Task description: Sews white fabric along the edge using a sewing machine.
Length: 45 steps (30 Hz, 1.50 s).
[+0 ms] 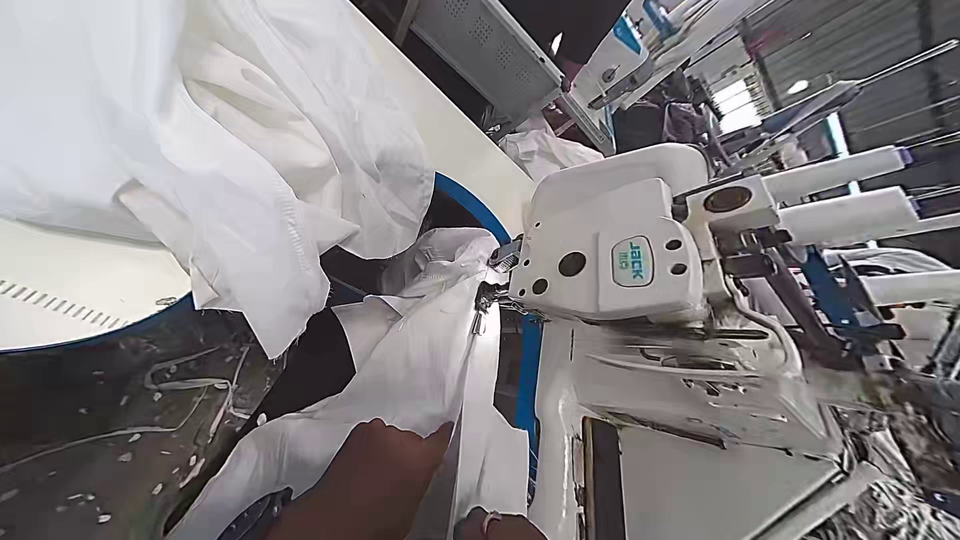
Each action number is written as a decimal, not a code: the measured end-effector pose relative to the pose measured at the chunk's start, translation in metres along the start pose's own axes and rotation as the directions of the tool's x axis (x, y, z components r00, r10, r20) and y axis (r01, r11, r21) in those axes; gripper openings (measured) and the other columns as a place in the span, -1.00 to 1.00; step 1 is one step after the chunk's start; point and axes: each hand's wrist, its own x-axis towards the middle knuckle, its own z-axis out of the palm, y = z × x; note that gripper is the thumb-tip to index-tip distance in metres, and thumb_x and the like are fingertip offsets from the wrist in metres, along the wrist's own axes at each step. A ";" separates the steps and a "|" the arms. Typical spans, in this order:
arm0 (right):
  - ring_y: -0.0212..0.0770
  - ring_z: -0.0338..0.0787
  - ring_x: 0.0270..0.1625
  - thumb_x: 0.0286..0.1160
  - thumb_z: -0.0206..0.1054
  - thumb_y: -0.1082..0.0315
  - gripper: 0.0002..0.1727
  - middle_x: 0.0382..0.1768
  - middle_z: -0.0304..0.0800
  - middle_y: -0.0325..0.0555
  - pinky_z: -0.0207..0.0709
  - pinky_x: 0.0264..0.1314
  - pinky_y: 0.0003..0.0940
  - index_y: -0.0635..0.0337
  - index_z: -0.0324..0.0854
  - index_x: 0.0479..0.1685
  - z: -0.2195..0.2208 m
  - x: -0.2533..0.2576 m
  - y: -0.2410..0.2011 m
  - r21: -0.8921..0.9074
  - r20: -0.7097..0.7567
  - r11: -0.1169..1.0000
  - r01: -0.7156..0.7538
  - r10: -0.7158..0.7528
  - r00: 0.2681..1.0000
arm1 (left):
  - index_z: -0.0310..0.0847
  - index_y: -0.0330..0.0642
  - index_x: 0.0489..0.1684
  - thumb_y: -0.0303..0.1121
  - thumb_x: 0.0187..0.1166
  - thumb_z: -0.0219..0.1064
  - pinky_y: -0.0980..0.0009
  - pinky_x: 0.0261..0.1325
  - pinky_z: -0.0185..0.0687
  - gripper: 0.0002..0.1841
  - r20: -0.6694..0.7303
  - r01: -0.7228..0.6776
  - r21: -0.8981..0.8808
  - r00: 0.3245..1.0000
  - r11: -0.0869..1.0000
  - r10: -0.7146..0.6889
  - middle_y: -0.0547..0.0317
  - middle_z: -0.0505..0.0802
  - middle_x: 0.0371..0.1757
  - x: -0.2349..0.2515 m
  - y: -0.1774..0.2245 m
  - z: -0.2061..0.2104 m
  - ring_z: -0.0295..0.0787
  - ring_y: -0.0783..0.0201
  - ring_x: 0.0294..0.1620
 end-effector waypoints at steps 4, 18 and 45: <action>0.04 0.77 -0.68 0.55 0.27 0.26 -0.70 -0.74 0.67 0.03 0.52 -0.70 -0.10 0.30 0.71 -0.43 0.005 0.004 -0.014 -0.188 -0.072 0.969 -0.158 0.147 0.987 | 0.89 -0.23 -0.11 -0.42 0.31 0.31 0.29 -0.82 0.34 -0.72 0.002 -0.034 0.093 0.999 0.995 0.034 0.15 0.64 -0.78 0.003 0.004 0.001 0.60 0.16 -0.83; 0.09 0.83 -0.56 0.49 0.34 0.32 -0.76 -0.63 0.75 0.09 0.60 -0.59 -0.06 0.36 0.76 -0.34 0.001 -0.005 -0.022 -0.150 -0.152 0.964 -0.221 0.198 0.968 | 0.87 -0.18 -0.35 -0.51 0.08 0.45 0.30 -0.80 0.37 -0.81 0.035 -0.046 0.253 0.999 0.966 0.039 0.15 0.67 -0.69 0.006 0.021 -0.006 0.64 0.17 -0.76; -0.09 0.80 -0.46 0.42 0.28 0.42 -0.76 -0.49 0.81 0.08 0.64 -0.38 -0.34 0.37 0.85 -0.36 0.048 -0.003 0.063 0.015 -0.693 0.989 -0.149 0.118 0.711 | 0.17 -0.39 0.78 -0.35 0.66 0.32 -0.11 -0.14 0.69 -0.31 0.330 0.413 0.039 0.854 0.910 -0.402 -0.23 0.84 -0.37 0.045 0.036 -0.020 0.83 -0.24 -0.32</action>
